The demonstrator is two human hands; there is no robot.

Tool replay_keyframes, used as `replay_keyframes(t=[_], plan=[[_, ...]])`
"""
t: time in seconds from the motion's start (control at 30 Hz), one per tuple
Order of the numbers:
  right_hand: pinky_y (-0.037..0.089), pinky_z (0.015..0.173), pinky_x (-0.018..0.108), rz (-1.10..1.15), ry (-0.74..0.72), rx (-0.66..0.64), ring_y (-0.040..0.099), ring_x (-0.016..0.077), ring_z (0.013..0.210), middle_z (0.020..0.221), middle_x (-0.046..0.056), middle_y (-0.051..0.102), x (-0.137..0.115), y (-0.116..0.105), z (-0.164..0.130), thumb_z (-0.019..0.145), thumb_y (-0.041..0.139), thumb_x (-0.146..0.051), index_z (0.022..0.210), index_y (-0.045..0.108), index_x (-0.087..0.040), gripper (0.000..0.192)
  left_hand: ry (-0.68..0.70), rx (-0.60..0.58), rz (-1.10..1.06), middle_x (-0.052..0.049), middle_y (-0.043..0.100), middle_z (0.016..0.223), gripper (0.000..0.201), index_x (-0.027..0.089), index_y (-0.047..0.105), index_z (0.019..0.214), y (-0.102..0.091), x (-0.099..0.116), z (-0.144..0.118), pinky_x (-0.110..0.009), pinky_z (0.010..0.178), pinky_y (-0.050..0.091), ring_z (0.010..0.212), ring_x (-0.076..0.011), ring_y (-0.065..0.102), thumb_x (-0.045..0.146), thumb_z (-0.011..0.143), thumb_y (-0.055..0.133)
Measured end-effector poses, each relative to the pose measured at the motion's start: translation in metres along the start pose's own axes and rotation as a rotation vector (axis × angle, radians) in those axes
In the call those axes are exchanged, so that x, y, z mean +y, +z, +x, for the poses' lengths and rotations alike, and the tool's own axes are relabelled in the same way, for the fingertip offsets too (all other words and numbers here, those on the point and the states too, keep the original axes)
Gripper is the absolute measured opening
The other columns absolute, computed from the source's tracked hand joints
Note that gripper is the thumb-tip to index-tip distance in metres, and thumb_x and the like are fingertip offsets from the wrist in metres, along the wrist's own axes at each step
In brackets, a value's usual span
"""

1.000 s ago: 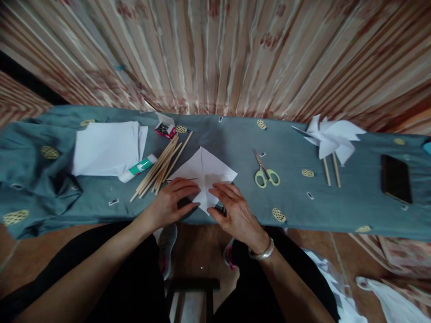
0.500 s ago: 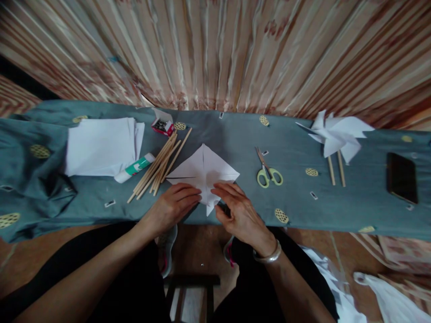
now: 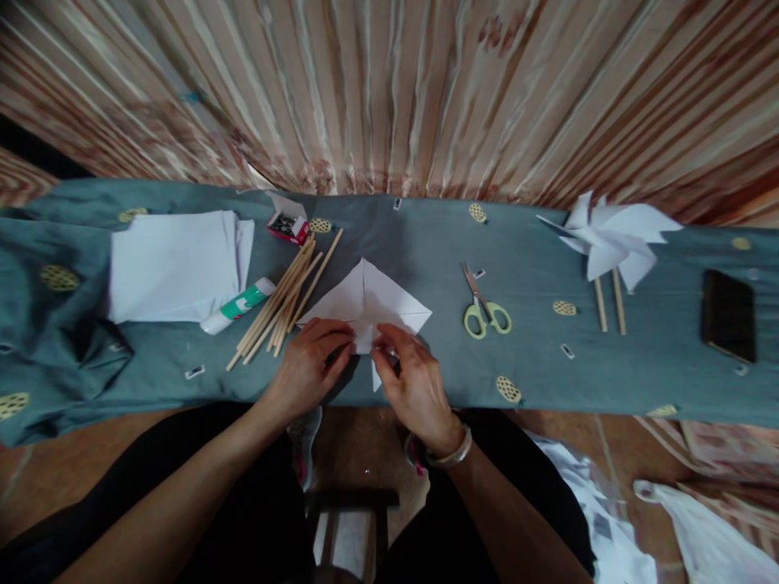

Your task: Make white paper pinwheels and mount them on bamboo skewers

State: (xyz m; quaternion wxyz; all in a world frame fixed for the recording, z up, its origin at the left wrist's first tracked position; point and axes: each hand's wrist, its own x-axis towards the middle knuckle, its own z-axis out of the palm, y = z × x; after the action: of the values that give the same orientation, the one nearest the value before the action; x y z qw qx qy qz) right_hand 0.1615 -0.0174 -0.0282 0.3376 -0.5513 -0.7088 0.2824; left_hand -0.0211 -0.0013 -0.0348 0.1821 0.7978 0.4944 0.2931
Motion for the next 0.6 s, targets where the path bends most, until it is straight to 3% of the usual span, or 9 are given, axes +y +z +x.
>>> replay_keyframes(t=[0.2,0.37,0.6], plan=[[0.051,0.099,0.046,-0.228,-0.244,-0.011,0.061,0.0262,0.111,0.118,0.012,0.067,-0.001,-0.001,-0.003,0.095,0.049,-0.018,0.118,0.063,-0.021,0.027,-0.024,0.01,-0.009,-0.009,0.067,0.092,0.016,0.015,0.067,0.083,0.0,-0.001,0.001,-0.038,0.082,0.054,0.088,-0.0219,0.062,0.018,0.091,0.053],[0.047,0.104,0.052,-0.318,-0.28,0.002,0.051,0.0302,0.127,0.137,0.013,0.055,0.0,0.005,-0.007,0.093,0.049,-0.014,0.122,0.063,-0.022,0.033,-0.038,0.033,-0.014,-0.009,0.065,0.09,0.016,0.015,0.066,0.081,0.0,-0.004,0.003,-0.036,0.08,0.054,0.087,-0.021,0.061,0.019,0.09,0.053],[0.048,0.103,0.052,-0.407,-0.316,0.016,0.05,0.0305,0.128,0.138,0.014,0.053,0.0,0.009,-0.006,0.092,0.05,-0.012,0.119,0.062,-0.019,0.03,-0.037,0.008,-0.002,-0.009,0.065,0.09,0.016,0.014,0.066,0.079,0.0,-0.005,0.005,-0.037,0.079,0.054,0.087,-0.0214,0.061,0.018,0.089,0.054]])
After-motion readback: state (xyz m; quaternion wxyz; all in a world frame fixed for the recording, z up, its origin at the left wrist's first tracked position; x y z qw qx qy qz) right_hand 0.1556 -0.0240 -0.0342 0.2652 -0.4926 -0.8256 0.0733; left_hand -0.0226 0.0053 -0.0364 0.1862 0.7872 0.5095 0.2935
